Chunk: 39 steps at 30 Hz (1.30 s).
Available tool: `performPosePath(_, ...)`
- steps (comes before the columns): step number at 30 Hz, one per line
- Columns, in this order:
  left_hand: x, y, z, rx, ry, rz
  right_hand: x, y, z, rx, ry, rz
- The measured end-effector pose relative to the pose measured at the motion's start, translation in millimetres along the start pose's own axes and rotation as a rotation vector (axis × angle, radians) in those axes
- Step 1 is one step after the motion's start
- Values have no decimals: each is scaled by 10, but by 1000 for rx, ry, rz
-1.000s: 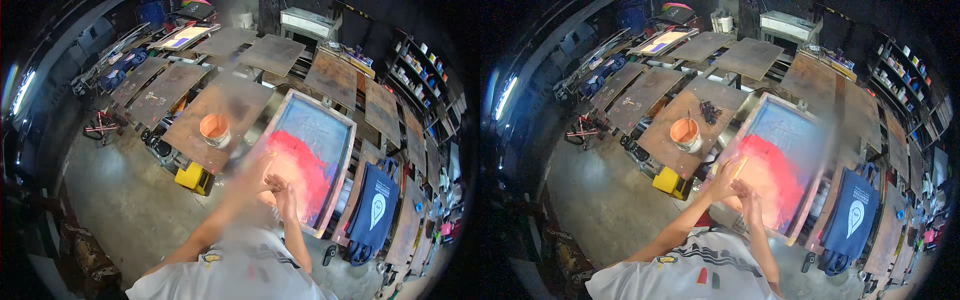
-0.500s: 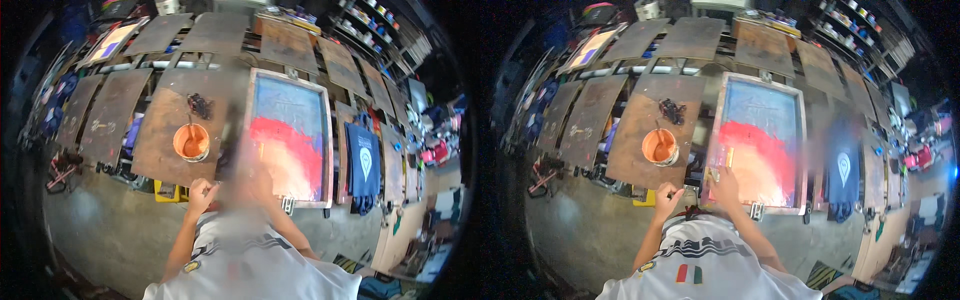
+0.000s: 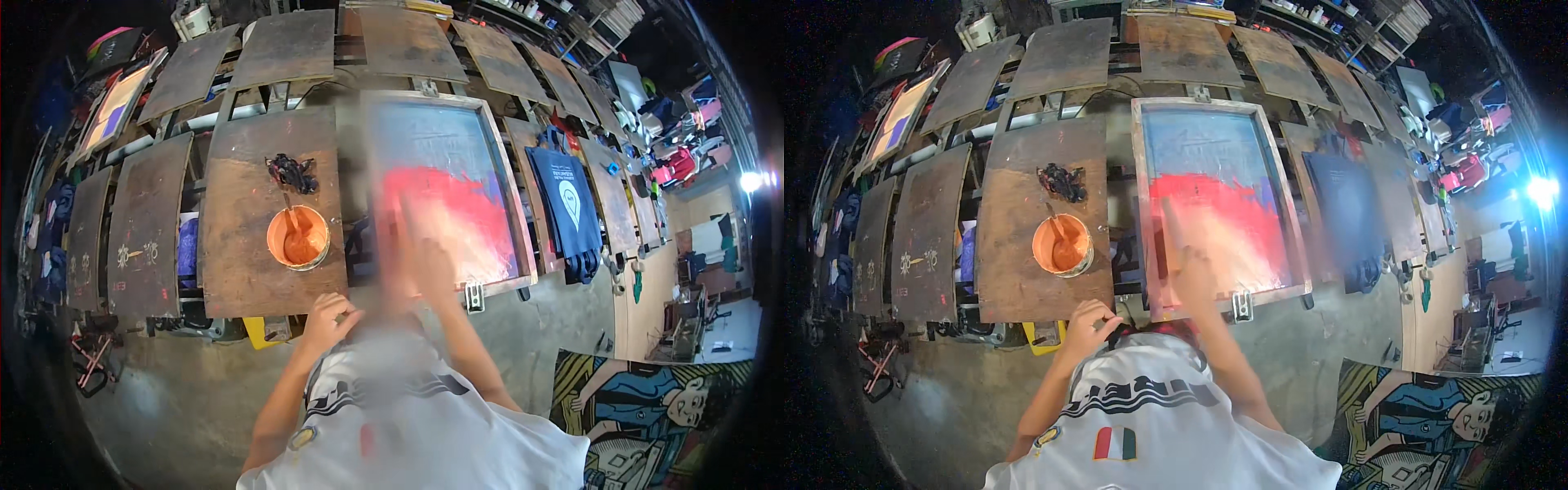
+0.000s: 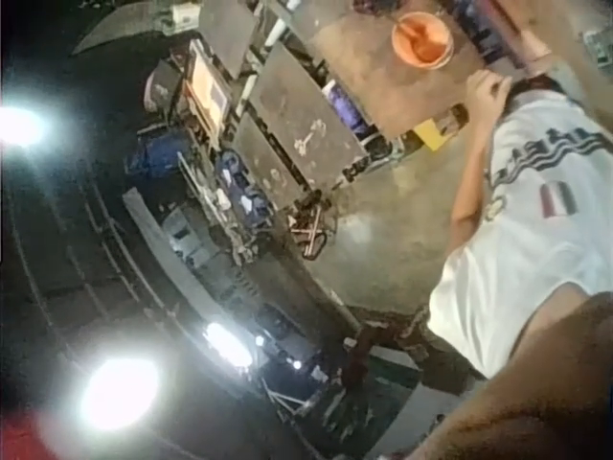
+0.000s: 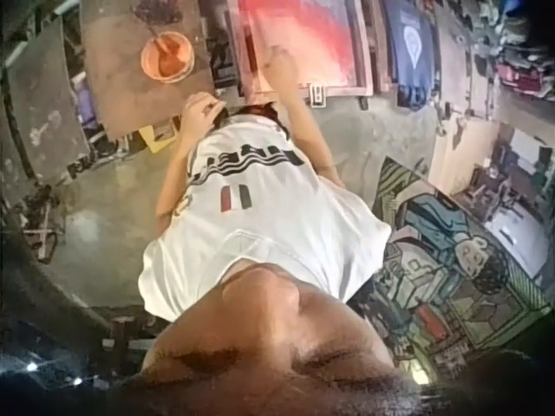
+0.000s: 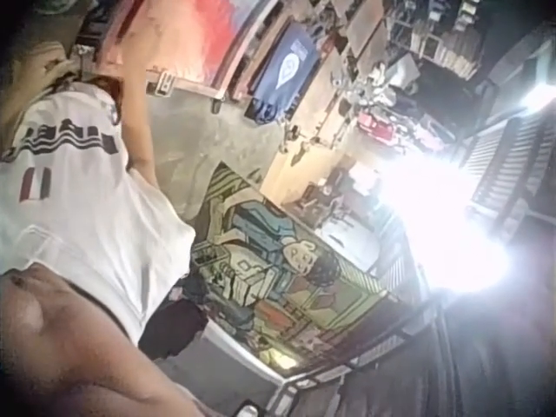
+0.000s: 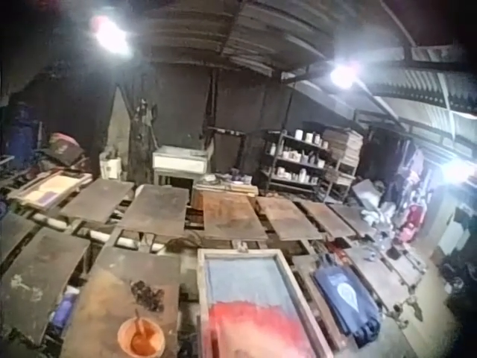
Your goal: Screen printing a design onto tote bags and then inspecting and arranging them.
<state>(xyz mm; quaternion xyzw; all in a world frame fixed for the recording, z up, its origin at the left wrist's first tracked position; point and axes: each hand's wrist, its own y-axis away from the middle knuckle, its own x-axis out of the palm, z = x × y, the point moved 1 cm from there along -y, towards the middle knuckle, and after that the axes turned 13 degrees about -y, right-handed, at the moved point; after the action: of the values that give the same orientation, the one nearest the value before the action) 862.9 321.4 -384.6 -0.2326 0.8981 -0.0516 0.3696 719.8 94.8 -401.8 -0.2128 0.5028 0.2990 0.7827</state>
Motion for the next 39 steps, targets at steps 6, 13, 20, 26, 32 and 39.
performPosePath(6, 203, -46, 27, 23, 79, 16, -372, -268, -520, 192, -84, -98)
performPosePath(13, 241, -213, -38, 130, 38, 87, -623, -634, -758, -95, -65, -108)
performPosePath(20, 366, -304, -149, 63, 11, 69, -340, -338, -981, -521, -124, -175)
performPosePath(26, 650, -381, -317, 3, -16, -11, -635, 121, -1054, -694, -186, 57)
performPosePath(32, 1000, -849, -779, 101, -403, 66, -697, -15, -1307, -717, -185, 207)
performPosePath(39, 1413, -2174, -367, 467, -832, 285, -593, -69, -1462, -404, -400, -4)
